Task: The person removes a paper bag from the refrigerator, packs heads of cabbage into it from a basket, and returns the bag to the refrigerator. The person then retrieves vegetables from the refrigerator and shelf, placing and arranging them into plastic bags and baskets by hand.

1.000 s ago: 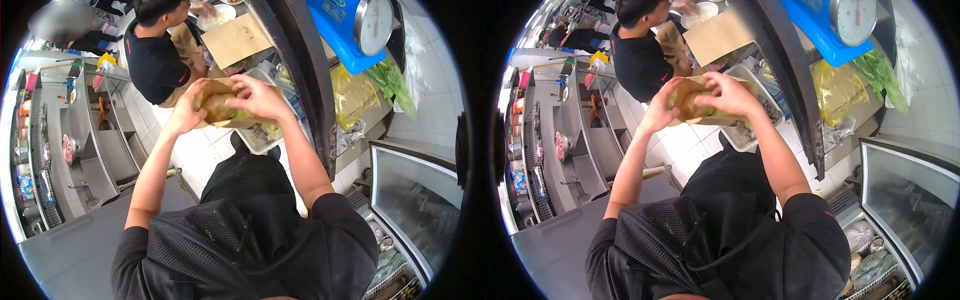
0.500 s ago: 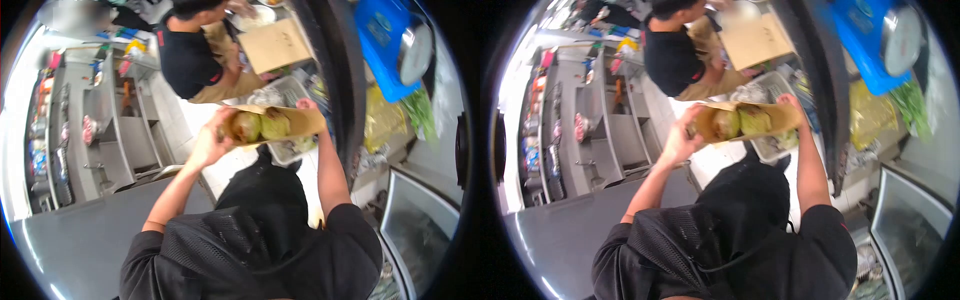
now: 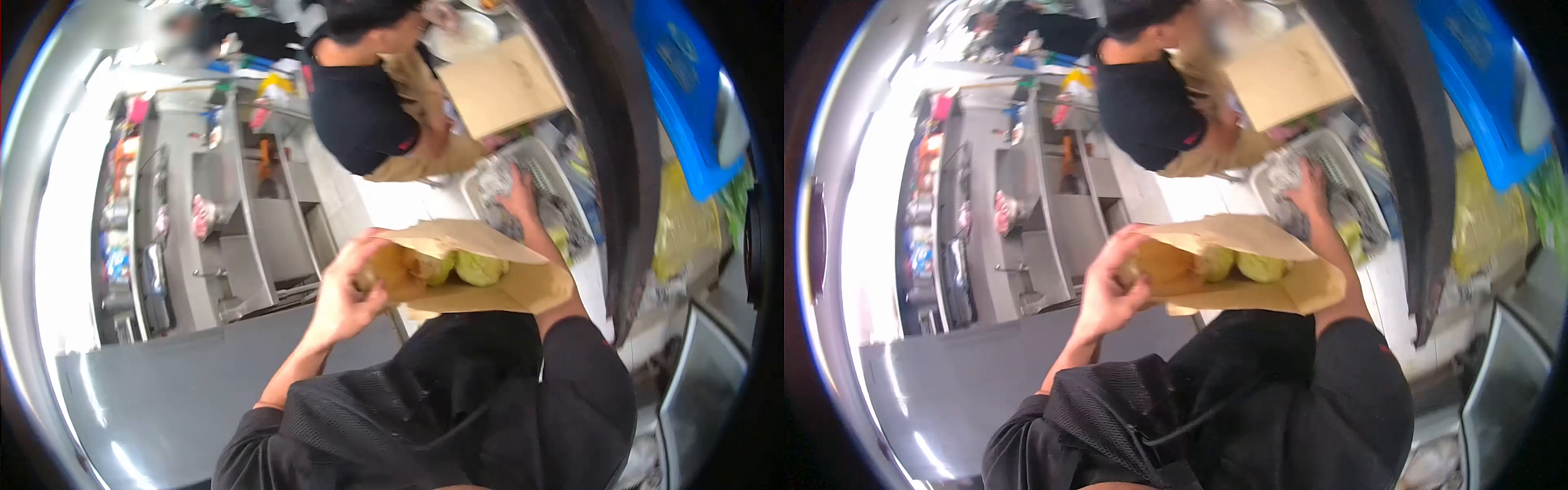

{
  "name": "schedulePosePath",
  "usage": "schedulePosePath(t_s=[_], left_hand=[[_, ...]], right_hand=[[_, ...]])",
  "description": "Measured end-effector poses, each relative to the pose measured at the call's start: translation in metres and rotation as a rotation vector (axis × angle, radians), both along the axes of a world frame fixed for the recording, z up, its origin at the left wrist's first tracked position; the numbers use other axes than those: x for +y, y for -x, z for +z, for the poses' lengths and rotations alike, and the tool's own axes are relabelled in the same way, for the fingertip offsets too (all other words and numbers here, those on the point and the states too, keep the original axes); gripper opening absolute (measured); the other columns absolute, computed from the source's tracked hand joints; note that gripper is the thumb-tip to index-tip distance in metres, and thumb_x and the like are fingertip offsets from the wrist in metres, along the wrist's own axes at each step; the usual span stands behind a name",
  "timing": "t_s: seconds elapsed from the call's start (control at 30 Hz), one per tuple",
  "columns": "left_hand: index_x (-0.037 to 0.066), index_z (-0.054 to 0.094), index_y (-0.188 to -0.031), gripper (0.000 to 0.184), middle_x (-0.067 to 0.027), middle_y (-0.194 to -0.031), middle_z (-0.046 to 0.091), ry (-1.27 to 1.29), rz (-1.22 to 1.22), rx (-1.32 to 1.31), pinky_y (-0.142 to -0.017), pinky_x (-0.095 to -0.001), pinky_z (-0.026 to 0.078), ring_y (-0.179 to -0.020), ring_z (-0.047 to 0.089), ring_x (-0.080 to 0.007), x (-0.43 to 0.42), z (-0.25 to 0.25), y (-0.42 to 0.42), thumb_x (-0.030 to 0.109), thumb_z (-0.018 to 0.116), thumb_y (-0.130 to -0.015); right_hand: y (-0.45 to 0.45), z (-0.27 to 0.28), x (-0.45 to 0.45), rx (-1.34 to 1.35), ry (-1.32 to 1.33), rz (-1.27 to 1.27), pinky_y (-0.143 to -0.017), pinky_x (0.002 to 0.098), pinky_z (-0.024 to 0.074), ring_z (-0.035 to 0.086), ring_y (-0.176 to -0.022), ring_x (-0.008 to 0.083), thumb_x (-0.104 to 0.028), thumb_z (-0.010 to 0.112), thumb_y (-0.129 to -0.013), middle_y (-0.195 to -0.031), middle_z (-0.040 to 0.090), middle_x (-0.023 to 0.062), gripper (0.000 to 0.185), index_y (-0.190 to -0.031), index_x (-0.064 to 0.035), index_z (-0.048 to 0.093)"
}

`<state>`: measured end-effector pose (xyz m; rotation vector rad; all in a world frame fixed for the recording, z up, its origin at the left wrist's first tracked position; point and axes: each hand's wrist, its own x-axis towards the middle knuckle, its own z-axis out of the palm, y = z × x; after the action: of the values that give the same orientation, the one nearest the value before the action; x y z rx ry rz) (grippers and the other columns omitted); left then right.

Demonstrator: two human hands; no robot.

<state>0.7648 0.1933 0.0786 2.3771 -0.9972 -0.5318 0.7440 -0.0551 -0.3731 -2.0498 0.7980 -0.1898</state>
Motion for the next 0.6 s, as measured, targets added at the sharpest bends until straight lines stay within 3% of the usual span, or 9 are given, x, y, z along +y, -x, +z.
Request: schedulePosePath(t_s=[0.03, 0.07, 0.13, 0.17, 0.2, 0.27, 0.3, 0.47, 0.6], left_hand=[[0.003, 0.057, -0.127, 0.057, -0.0164, -0.134, 0.056, -0.029, -0.010, -0.030, -0.110, -0.0367, 0.037, -0.131, 0.050, -0.0295, 0.000, 0.004, -0.001, -0.006, 0.058, -0.070], [0.003, 0.057, -0.127, 0.056, -0.0166, -0.135, 0.055, -0.019, -0.019, -0.015, -0.109, -0.0374, 0.037, -0.130, 0.050, -0.0297, 0.000, 0.007, -0.002, -0.006, 0.058, -0.071], [0.002, 0.057, -0.126, 0.055, -0.0168, -0.136, 0.055, 0.022, 0.030, 0.021, -0.109, -0.0374, 0.038, -0.130, 0.051, -0.0287, 0.003, 0.004, -0.003, -0.006, 0.056, -0.072], [0.002, 0.056, -0.126, 0.054, -0.0177, -0.136, 0.055, 0.032, 0.004, 0.030, -0.109, -0.0375, 0.038, -0.130, 0.051, -0.0293, -0.001, 0.006, -0.004, -0.006, 0.056, -0.073], [0.002, 0.056, -0.126, 0.054, -0.0186, -0.135, 0.055, 0.041, -0.011, 0.023, -0.110, -0.0376, 0.037, -0.130, 0.051, -0.0300, -0.005, 0.007, -0.005, -0.006, 0.056, -0.073], [0.001, 0.056, -0.127, 0.054, -0.0193, -0.135, 0.055, 0.040, -0.040, 0.004, -0.110, -0.0379, 0.037, -0.130, 0.051, -0.0310, -0.007, 0.006, -0.009, -0.006, 0.056, -0.073], [0.001, 0.056, -0.127, 0.055, -0.0199, -0.135, 0.055, 0.037, -0.065, -0.023, -0.110, -0.0383, 0.037, -0.130, 0.051, -0.0320, -0.009, 0.004, -0.011, -0.006, 0.057, -0.073], [0.000, 0.057, -0.125, 0.054, -0.0198, -0.133, 0.056, -0.003, -0.101, -0.065, -0.107, -0.0401, 0.041, -0.126, 0.055, -0.0364, -0.026, -0.007, -0.021, -0.007, 0.056, -0.072], [0.002, 0.057, -0.127, 0.055, -0.0178, -0.139, 0.053, -0.021, -0.109, 0.003, -0.109, -0.0375, 0.038, -0.130, 0.052, -0.0320, -0.037, -0.030, -0.024, -0.007, 0.057, -0.073]], right_hand=[[-0.003, -0.017, -0.005, 0.005, -0.062, -0.027, -0.109, 0.0527, 0.0369, 0.037, -0.137, 0.0455, -0.023, 0.086, -0.068, -0.148, 0.036, 0.0298, 0.098, -0.151, -0.0230, 0.033], [0.006, 0.008, -0.012, 0.060, -0.143, -0.033, -0.111, 0.0529, 0.0362, 0.036, -0.138, 0.0450, -0.022, 0.085, -0.069, -0.150, 0.033, 0.0307, 0.095, -0.150, -0.0218, 0.034], [0.012, 0.006, -0.022, 0.029, -0.231, -0.137, -0.112, 0.0490, 0.0364, 0.035, -0.139, 0.0464, -0.020, 0.085, -0.072, -0.153, 0.031, 0.0307, 0.087, -0.147, -0.0182, 0.040], [0.017, 0.018, -0.027, 0.038, -0.227, -0.197, -0.108, 0.0461, 0.0410, 0.045, -0.132, 0.0446, -0.022, 0.084, -0.072, -0.145, 0.044, 0.0299, 0.081, -0.143, -0.0124, 0.047], [0.027, 0.013, -0.037, 0.055, -0.221, -0.212, -0.108, 0.0461, 0.0410, 0.045, -0.132, 0.0446, -0.022, 0.084, -0.072, -0.145, 0.044, 0.0299, 0.081, -0.143, -0.0124, 0.047], [0.037, 0.003, -0.051, -0.013, -0.317, -0.213, -0.102, 0.0446, 0.0456, 0.055, -0.123, 0.0406, -0.027, 0.083, -0.075, -0.130, 0.059, 0.0276, 0.075, -0.139, -0.0053, 0.051], [0.042, -0.002, -0.052, -0.015, -0.206, -0.265, -0.097, 0.0432, 0.0488, 0.062, -0.114, 0.0381, -0.032, 0.077, -0.081, -0.118, 0.066, 0.0250, 0.064, -0.132, -0.0001, 0.057], [0.066, 0.020, -0.070, 0.078, -0.232, -0.435, -0.095, 0.0424, 0.0490, 0.063, -0.111, 0.0401, -0.033, 0.070, -0.088, -0.115, 0.066, 0.0265, 0.049, -0.122, 0.0022, 0.063], [0.101, 0.054, -0.075, 0.051, -0.235, -0.486, -0.094, 0.0432, 0.0489, 0.064, -0.106, 0.0428, -0.029, 0.069, -0.088, -0.108, 0.068, 0.0272, 0.041, -0.113, 0.0038, 0.066]])
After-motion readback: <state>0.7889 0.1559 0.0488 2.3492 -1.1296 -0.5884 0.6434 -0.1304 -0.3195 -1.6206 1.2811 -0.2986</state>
